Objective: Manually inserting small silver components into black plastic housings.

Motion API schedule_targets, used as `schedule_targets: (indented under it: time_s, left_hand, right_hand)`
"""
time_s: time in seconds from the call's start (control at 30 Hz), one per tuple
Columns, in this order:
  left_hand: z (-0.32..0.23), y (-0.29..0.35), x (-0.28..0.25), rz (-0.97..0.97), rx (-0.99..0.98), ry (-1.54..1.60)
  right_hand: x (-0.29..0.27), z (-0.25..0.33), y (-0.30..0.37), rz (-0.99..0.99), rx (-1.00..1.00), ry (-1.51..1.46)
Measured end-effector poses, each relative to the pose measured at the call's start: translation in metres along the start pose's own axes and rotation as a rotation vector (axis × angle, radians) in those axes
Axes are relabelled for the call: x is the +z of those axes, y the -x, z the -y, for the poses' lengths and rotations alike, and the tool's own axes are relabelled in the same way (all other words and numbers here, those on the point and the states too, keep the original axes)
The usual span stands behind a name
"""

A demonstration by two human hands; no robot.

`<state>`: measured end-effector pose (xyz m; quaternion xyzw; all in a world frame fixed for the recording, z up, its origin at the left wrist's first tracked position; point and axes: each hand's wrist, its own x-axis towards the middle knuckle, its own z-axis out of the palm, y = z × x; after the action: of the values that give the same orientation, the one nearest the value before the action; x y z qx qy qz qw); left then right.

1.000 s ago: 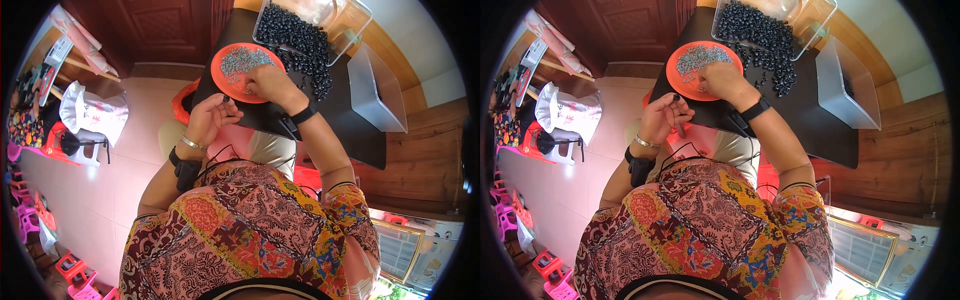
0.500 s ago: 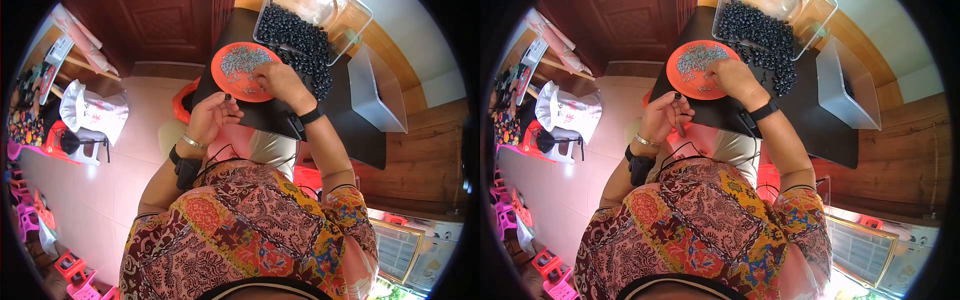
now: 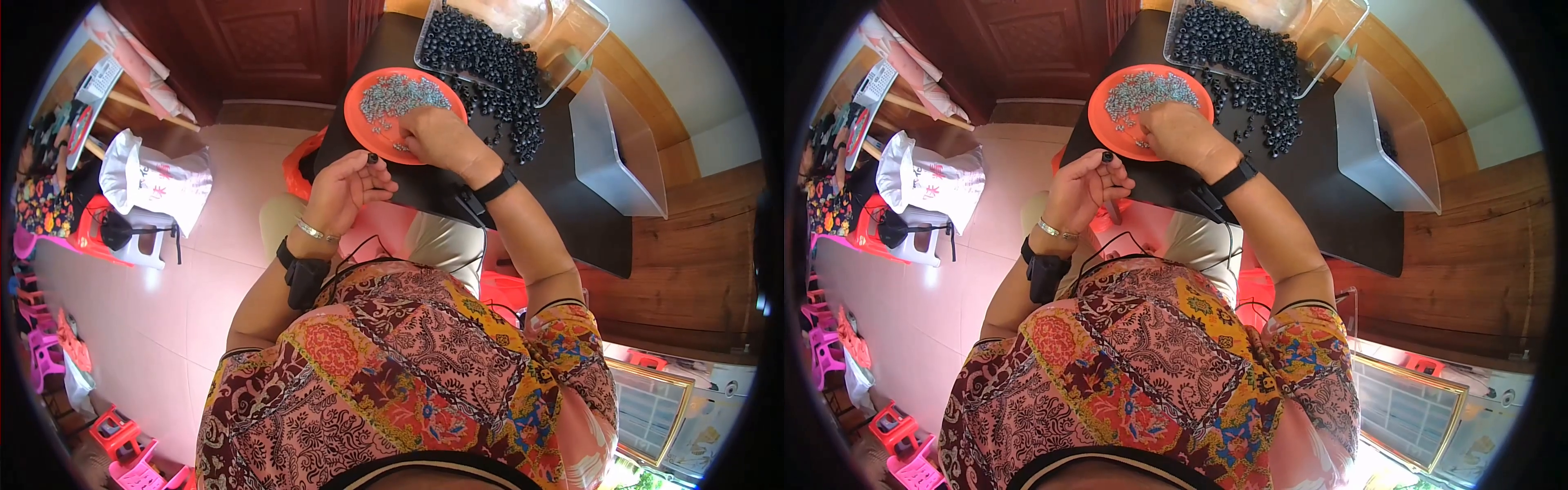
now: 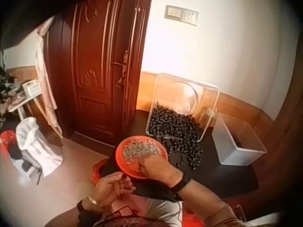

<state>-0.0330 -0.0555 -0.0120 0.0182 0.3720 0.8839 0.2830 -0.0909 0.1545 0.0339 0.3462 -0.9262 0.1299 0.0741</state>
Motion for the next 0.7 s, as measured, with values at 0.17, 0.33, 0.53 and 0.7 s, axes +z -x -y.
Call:
schedule_targets:
  time_s: [0.17, 0.33, 0.53, 0.7]
  left_hand:
    - [-0.001, 0.003, 0.004, 0.028, 0.007, -0.002]
    - [0.001, 0.003, 0.015, 0.078, -0.011, -0.014]
    - [0.004, 0.002, 0.025, 0.135, -0.073, -0.025]
    - [0.012, 0.001, 0.014, 0.172, -0.044, 0.032]
  right_hand:
    - [-0.012, 0.022, 0.011, -0.292, 0.21, -0.513]
    - [-0.014, 0.07, 0.028, -0.385, 0.252, -1.014]
    - [0.008, 0.074, 0.036, -0.616, 0.102, -0.65]
    - [0.012, 0.075, 0.045, -0.678, 0.001, -0.477]
